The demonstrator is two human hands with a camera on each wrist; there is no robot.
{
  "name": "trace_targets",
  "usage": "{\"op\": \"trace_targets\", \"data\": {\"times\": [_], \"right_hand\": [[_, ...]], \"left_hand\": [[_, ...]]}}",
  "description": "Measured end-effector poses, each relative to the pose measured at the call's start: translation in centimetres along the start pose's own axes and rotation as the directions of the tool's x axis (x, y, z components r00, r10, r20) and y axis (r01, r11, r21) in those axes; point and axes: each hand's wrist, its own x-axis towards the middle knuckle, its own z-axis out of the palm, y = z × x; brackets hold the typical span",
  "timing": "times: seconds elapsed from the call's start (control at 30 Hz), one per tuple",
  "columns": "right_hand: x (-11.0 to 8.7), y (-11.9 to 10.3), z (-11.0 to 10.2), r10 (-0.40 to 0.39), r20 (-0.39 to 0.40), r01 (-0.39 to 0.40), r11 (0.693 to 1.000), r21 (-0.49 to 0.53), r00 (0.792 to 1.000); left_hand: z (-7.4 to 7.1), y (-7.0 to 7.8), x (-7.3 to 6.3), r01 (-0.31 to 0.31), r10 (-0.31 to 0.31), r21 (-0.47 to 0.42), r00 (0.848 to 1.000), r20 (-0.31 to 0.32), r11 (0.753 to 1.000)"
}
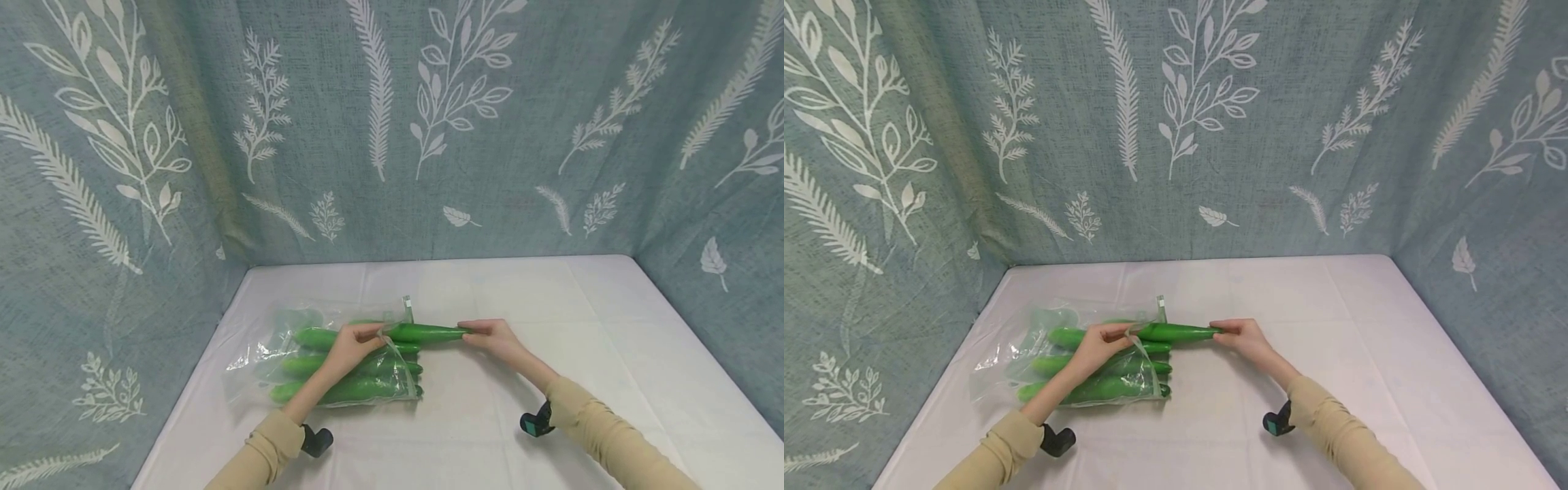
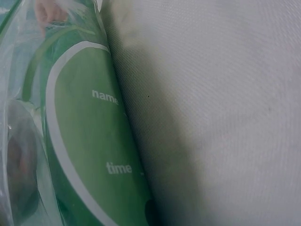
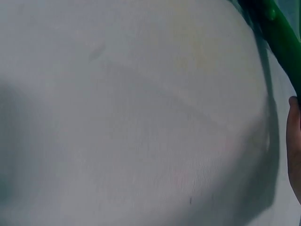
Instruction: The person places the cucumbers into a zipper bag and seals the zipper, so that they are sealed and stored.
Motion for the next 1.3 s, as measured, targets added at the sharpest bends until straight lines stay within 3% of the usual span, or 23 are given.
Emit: {"op": "trace_targets", "data": {"times": [0.47,0.83,1.13,1.3], "right_hand": [[1.7,-1.0,3.5,0.011,-0.07,-0.013,1.0,-0.018,0.997],[2.6,-2.5,5.3,-0.029,-0.126,0.013,0.991,-0.13,0.992],[3.1,-3.2,7.0,0.037,-0.157,-0.047,0.997,-0.06,0.987],[3.1,-3.2,7.6,0.019,-0.152,-0.031,0.997,-0.073,0.988]], "left_hand": [[0.0,-0.2,0.0,-0.004,0.004,-0.015,1.0,0.007,1.0],[-0.1,0.1,-0.1,-0.009,0.009,-0.005,1.0,-0.003,1.0],[-0.2,0.0,0.0,0.013,-0.013,0.01,1.0,0.002,1.0],[-0.1,0.1,-0.1,0.013,-0.013,0.015,1.0,0.005,1.0]]}}
